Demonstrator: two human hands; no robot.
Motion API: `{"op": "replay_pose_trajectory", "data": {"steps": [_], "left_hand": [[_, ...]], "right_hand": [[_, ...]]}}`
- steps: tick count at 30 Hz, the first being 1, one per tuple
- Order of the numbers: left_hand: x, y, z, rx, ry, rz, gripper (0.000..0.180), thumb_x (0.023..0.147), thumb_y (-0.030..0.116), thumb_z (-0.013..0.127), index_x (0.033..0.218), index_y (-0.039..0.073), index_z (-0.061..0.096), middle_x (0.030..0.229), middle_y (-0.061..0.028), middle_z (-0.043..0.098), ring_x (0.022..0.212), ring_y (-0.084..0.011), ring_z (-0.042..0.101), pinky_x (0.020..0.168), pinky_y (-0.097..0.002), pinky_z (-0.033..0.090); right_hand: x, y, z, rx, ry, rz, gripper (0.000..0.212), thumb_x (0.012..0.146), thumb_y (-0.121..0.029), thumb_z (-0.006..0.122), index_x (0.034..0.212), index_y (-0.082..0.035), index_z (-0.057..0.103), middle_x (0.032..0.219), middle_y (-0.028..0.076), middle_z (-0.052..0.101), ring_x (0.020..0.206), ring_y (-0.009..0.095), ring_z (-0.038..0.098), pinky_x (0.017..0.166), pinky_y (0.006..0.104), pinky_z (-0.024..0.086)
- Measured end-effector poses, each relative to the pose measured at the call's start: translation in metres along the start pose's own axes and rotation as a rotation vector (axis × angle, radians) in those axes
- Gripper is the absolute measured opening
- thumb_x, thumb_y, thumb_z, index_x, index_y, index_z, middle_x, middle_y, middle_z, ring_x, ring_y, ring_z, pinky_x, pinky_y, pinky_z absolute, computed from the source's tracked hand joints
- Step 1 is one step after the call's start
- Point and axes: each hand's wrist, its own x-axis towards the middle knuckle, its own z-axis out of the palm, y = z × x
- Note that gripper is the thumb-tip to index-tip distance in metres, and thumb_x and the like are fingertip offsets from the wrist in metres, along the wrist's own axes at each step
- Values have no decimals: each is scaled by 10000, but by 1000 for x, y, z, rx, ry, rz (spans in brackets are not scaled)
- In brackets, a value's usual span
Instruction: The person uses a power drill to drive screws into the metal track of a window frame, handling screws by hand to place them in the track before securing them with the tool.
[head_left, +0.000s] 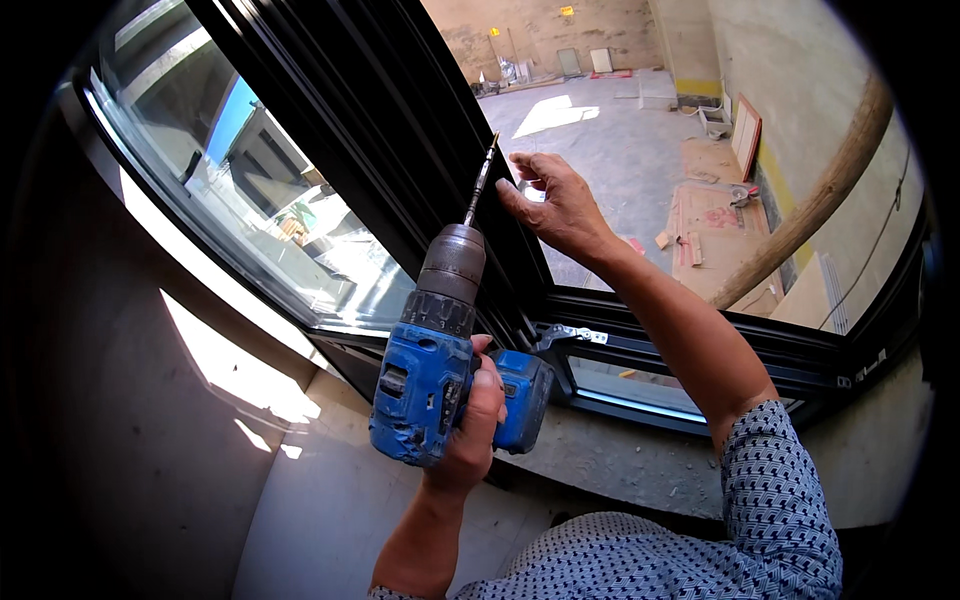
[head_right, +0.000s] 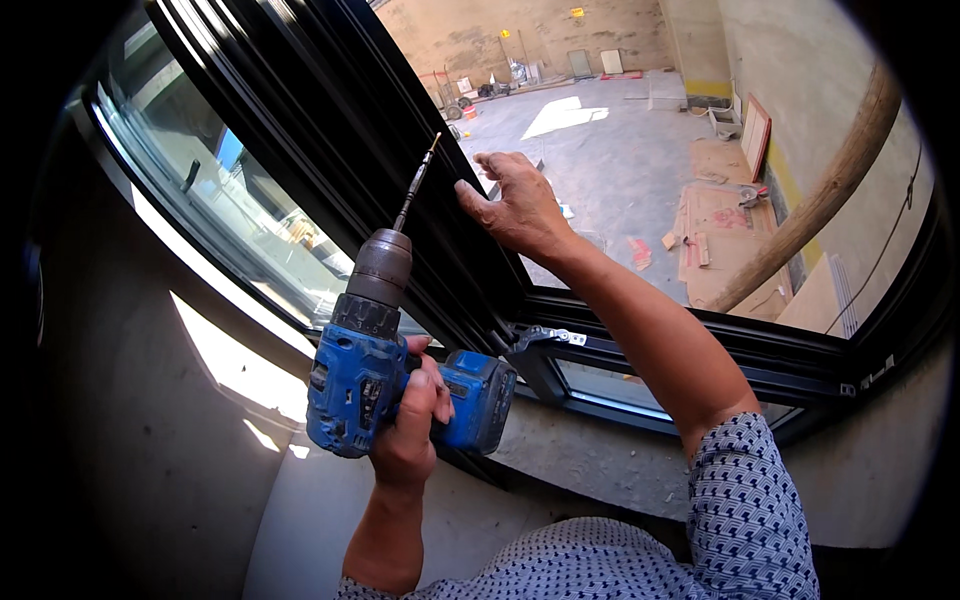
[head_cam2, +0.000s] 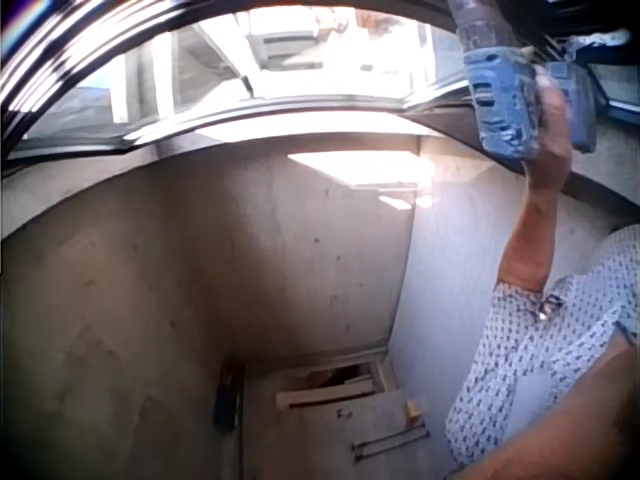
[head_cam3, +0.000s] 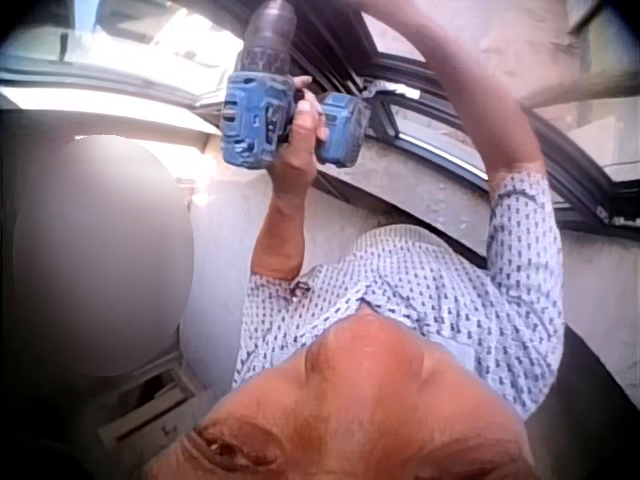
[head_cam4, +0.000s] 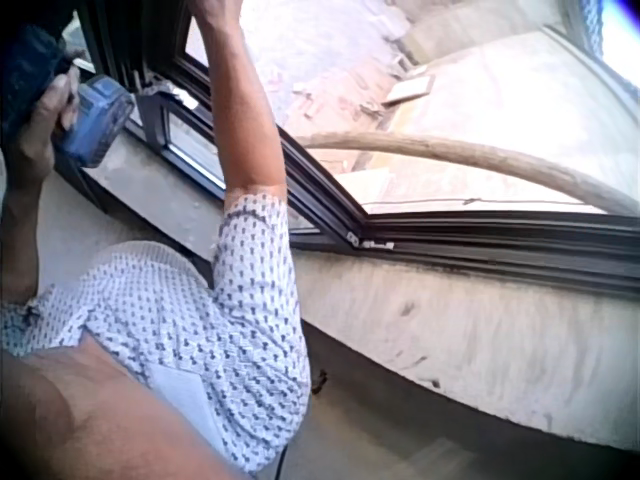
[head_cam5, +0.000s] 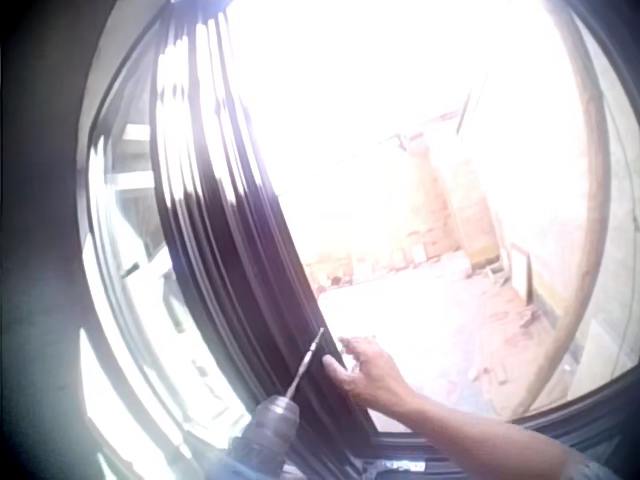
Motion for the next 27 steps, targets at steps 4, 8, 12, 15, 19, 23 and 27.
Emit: {"op": "replay_pose_trajectory", "data": {"steps": [4,8,12,15,19,23,27], "left_hand": [[8,-8,2,-35,23,12,246,981,90,561,1201,-11,602,794,1,596,637,-61,544,619,-248,475],[10,-8,3,-22,46,12,242,979,78,562,1200,-8,608,800,-1,601,629,-60,541,600,-242,469],[14,-8,5,-6,65,28,237,978,57,564,1201,-5,614,805,-5,605,616,-59,536,578,-240,459],[17,-14,8,23,92,38,235,979,43,571,1204,-7,617,811,-10,608,603,-57,528,563,-240,452],[20,-20,10,55,115,50,229,981,37,584,1202,-7,623,820,-17,614,591,-58,524,550,-235,448],[23,-18,13,88,127,79,226,981,38,592,1200,-2,627,814,-15,611,596,-62,531,544,-232,449],[27,-11,12,135,143,72,225,979,35,591,1198,1,627,804,-13,605,597,-63,533,546,-232,450]], "right_hand": [[30,7,8,226,-106,43,478,911,-321,746,1205,46,657,1044,179,716,950,238,688,873,344,535],[44,8,14,321,-201,90,409,922,-311,750,1156,18,684,949,131,741,855,170,685,800,322,536],[49,-2,5,200,-210,42,371,917,-294,750,1122,9,696,943,156,735,859,201,696,793,345,540],[50,-11,1,34,-275,49,349,965,-243,714,1210,0,665,983,124,736,910,179,710,841,324,573],[52,-7,0,-21,-286,43,348,970,-245,709,1211,1,661,982,123,731,910,175,705,842,330,570],[52,3,3,93,-255,28,376,933,-287,721,1126,32,671,959,178,721,895,241,705,827,370,552],[52,8,8,193,-234,10,383,917,-293,727,1089,45,677,939,199,720,877,249,702,814,376,544]]}}
